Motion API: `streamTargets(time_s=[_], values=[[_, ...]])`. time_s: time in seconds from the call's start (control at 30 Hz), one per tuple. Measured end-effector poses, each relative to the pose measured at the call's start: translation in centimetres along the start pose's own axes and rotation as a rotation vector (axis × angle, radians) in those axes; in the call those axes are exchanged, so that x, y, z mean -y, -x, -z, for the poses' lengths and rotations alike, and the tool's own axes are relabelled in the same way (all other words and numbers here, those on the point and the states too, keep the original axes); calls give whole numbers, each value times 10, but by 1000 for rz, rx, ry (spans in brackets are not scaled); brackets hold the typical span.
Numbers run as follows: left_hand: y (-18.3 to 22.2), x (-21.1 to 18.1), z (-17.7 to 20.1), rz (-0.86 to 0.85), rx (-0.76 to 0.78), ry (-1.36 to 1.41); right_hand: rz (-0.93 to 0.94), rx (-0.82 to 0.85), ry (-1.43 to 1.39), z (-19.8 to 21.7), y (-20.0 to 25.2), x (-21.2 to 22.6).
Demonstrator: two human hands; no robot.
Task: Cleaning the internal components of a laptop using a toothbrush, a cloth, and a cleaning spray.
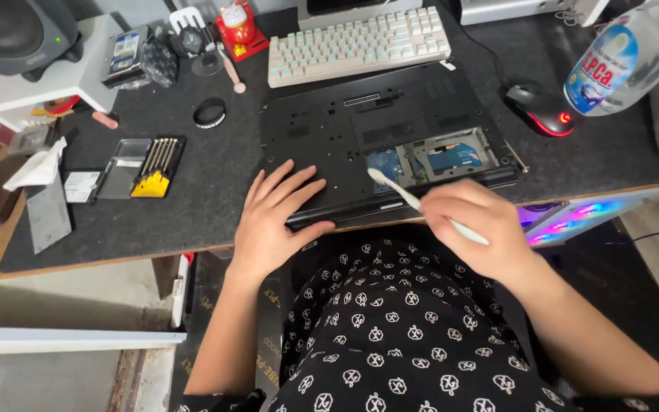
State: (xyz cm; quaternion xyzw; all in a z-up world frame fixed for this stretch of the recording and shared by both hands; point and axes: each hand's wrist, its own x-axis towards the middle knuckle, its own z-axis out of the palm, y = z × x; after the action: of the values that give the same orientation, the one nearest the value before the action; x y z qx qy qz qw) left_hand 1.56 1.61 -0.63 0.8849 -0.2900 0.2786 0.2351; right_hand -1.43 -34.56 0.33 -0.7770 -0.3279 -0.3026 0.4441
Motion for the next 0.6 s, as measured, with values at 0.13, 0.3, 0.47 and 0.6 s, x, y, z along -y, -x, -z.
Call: streamTargets(time_s=[0.13, 0.3, 0.47, 0.6], values=[[2, -2, 4, 40, 36, 18, 14, 17, 76, 10, -2, -18], [-2, -4, 6, 63, 38, 28, 35, -2, 62, -12, -15, 5], [0, -6, 7, 44, 25, 28, -12, 49, 89, 25, -11, -8], [3, -2, 5, 30, 30, -2, 5, 52, 79, 7, -12, 1]])
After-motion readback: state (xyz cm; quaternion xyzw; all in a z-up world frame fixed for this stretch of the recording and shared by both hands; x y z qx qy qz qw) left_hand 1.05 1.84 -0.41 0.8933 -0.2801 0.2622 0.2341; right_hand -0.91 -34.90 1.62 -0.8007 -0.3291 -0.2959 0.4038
